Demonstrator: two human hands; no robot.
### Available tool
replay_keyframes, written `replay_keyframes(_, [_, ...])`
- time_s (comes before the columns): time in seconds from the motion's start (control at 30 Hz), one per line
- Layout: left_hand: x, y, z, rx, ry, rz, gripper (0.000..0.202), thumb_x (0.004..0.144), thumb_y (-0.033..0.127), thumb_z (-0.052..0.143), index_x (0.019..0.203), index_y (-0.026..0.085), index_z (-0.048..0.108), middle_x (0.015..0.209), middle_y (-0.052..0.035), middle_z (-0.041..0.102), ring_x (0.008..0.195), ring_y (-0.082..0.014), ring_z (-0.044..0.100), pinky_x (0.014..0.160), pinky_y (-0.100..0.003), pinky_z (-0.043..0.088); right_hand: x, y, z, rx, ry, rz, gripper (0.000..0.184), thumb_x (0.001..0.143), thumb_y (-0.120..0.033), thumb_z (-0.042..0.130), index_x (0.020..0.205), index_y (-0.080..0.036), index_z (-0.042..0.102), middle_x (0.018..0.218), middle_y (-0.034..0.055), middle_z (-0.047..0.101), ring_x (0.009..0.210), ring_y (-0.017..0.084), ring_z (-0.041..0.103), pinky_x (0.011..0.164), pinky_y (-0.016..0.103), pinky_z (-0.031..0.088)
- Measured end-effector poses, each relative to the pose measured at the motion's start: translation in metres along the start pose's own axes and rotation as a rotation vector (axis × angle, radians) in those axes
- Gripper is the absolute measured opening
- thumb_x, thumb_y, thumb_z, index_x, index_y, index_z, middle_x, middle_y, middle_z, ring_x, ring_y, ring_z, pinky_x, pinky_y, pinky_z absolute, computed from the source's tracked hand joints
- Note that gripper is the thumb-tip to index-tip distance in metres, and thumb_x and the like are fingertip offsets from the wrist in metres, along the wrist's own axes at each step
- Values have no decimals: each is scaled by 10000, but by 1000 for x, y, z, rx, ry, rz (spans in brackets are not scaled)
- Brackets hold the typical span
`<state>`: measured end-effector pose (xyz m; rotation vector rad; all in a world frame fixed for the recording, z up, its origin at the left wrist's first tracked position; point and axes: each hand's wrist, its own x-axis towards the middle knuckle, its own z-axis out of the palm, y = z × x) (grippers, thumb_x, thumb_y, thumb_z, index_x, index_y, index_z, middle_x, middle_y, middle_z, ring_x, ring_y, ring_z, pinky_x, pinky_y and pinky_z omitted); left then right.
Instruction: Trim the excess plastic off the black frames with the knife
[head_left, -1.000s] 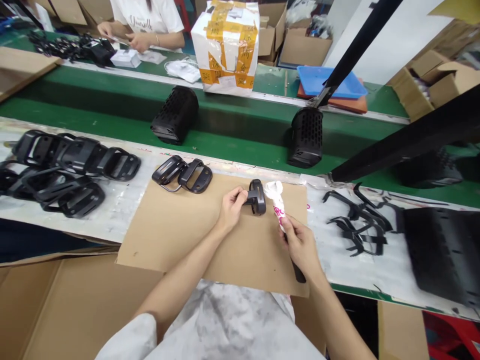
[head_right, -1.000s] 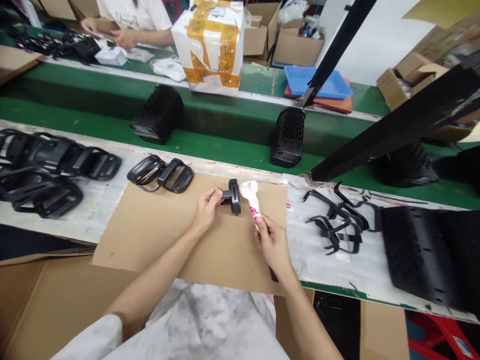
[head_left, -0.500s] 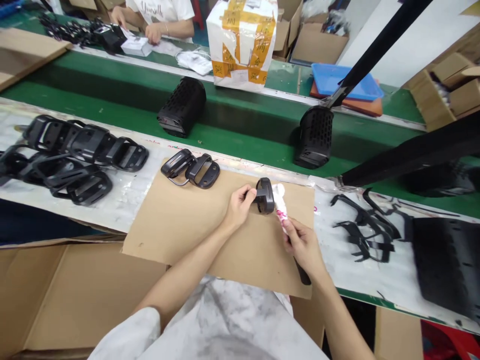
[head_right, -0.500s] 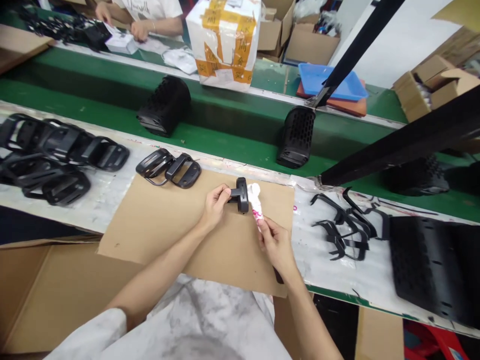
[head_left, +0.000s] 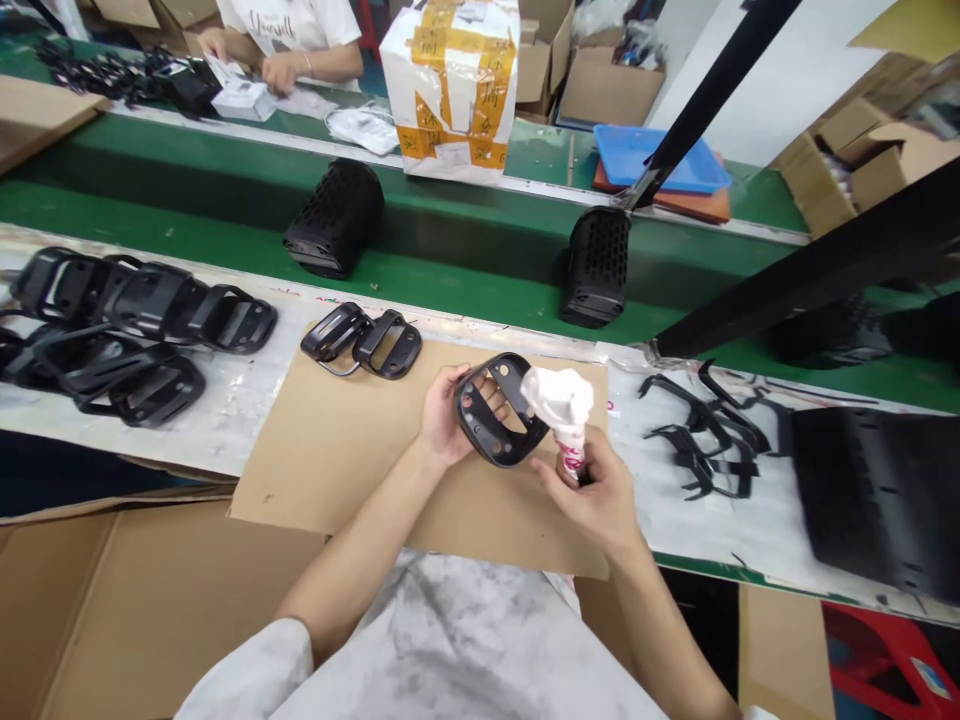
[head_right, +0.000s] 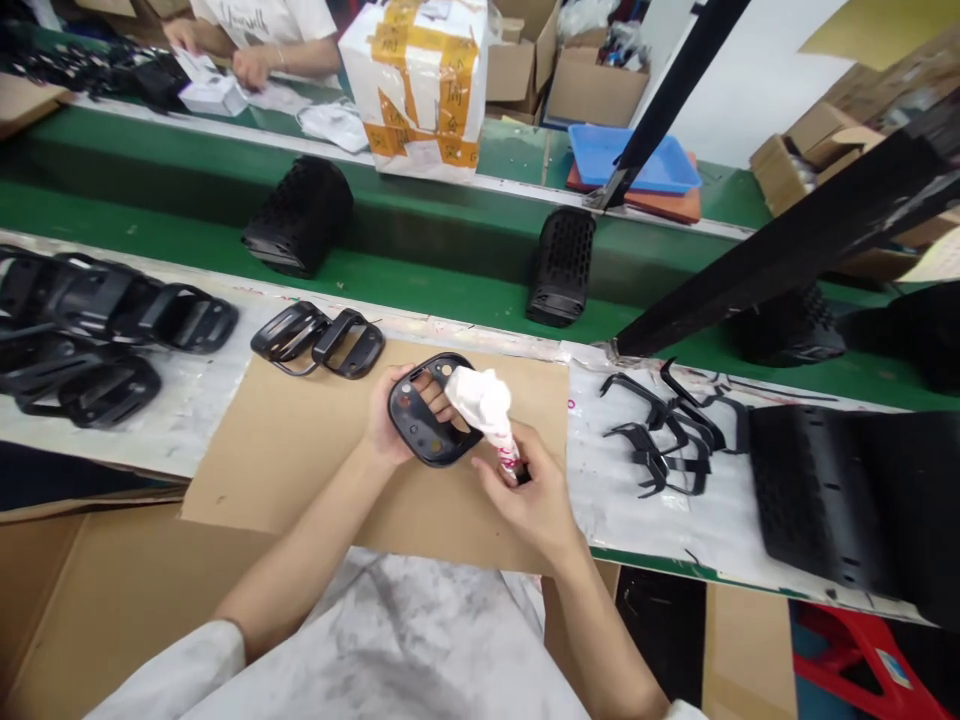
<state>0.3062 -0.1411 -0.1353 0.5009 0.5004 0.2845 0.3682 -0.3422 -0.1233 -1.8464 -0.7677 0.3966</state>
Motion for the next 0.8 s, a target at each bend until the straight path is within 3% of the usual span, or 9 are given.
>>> replay_keyframes(0.07, [-1,-3,0,53,32,-15,398,886,490,628,635,207,503,590,3,482,580,-158,515,642,-321,467,1,-3,0,-72,-33,-28,224,896,-386,727,1045,-218,722,673,-35,549,559,116,413,563,261,397])
replay_keyframes(0.17, [-3,-7,-6,256,95,133,284,883,477,700,921,195,698,954,-52,713,942,-229,661,886,-348,514,5,-1,1,-87,-65,66,237,914,-439,709,917,-204,742,671,-26,564,594,123,436,572,256,384])
replay_keyframes(0.23, [-9,-11,-12,502,121,339,300,885,447,737,1077,217,724,1182,-70,707,1151,-245,621,1034,-347,456,11,2,4,-31,-61,173,310,913,-499,707,872,-192,729,653,-29,532,598,122,423,551,252,355])
replay_keyframes(0.33, [-22,-19,-18,828,13,492,219,869,389,775,1016,228,760,1262,-106,676,1279,-274,558,1149,-367,353,21,8,9,154,-76,315,403,882,-585,714,847,-185,681,591,-48,462,529,107,378,484,248,308])
replay_keyframes(0.43, [-28,-27,-22,935,-164,440,165,814,347,828,779,213,738,998,-103,704,1122,-277,605,1108,-373,361,27,11,10,343,-96,449,483,805,-645,769,927,-197,633,497,-107,355,416,83,291,398,235,240])
replay_keyframes(0.5, [-23,-29,-25,927,-113,433,273,846,392,795,690,207,670,778,-48,625,868,-224,578,940,-340,421,28,11,6,402,-92,469,540,814,-666,753,1055,-199,628,506,-125,339,397,76,269,377,223,224])
replay_keyframes(0.57, [-11,-26,-27,873,3,436,414,923,494,684,647,203,584,659,-2,505,682,-172,459,739,-304,394,26,11,-2,387,-63,430,551,890,-674,667,1182,-212,606,559,-109,399,414,80,306,380,215,244])
replay_keyframes(0.63, [2,-19,-27,812,52,425,499,949,571,609,627,204,509,610,23,420,608,-144,368,636,-293,321,23,13,-10,308,-49,391,509,960,-658,576,1215,-218,608,630,-77,475,447,89,374,394,219,286])
replay_keyframes(0.8, [24,-3,-22,818,-51,427,533,901,584,661,614,211,410,615,42,348,588,-118,314,607,-292,269,13,35,-17,74,-234,378,480,974,-606,593,1141,-173,713,728,-33,521,489,82,440,461,241,351])
